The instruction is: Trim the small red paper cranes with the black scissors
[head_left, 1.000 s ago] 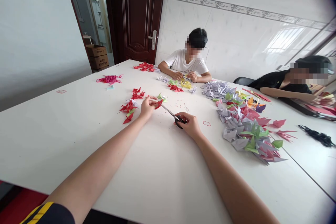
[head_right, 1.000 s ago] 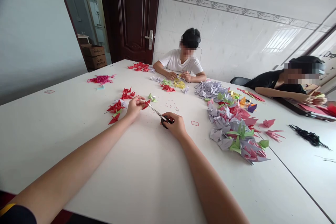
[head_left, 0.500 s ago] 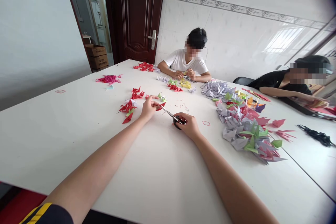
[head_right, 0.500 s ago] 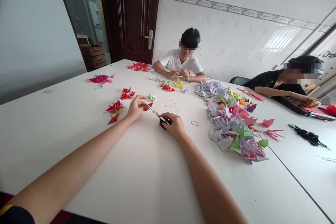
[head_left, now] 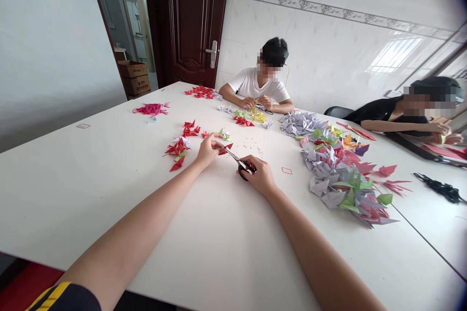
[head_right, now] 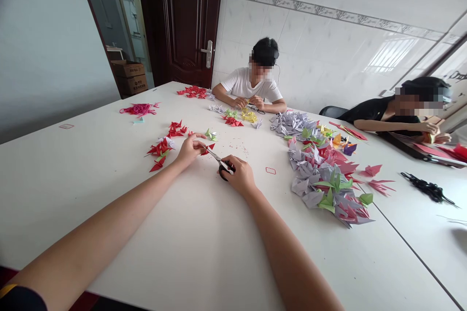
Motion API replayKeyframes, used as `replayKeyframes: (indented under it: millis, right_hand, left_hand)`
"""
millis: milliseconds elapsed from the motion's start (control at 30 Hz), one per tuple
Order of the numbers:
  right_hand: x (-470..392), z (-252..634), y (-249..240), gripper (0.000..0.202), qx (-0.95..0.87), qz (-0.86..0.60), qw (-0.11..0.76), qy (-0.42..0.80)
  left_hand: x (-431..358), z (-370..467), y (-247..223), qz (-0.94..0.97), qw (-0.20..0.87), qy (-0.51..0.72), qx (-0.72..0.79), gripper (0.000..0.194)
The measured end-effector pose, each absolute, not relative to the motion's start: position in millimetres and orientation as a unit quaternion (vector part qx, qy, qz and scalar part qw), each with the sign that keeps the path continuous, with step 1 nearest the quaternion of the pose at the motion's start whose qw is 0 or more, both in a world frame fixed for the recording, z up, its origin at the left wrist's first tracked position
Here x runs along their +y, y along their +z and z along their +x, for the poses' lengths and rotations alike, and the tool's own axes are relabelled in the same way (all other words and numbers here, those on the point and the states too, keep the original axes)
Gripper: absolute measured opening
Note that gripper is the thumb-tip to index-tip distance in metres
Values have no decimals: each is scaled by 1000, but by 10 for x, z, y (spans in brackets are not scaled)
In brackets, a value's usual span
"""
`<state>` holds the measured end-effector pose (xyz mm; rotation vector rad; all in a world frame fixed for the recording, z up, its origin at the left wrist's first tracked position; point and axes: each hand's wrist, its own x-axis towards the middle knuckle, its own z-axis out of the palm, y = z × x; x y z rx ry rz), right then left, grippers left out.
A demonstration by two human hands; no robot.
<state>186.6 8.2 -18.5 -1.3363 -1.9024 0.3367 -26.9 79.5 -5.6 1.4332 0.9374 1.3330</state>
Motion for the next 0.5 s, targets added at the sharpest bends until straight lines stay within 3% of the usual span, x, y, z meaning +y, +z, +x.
replayKeyframes:
  millis: [500]
  right_hand:
    - [53, 1806, -161, 19, -750, -527, 380, 122]
  left_hand:
    - [781, -264, -59, 584, 483, 538, 370, 42]
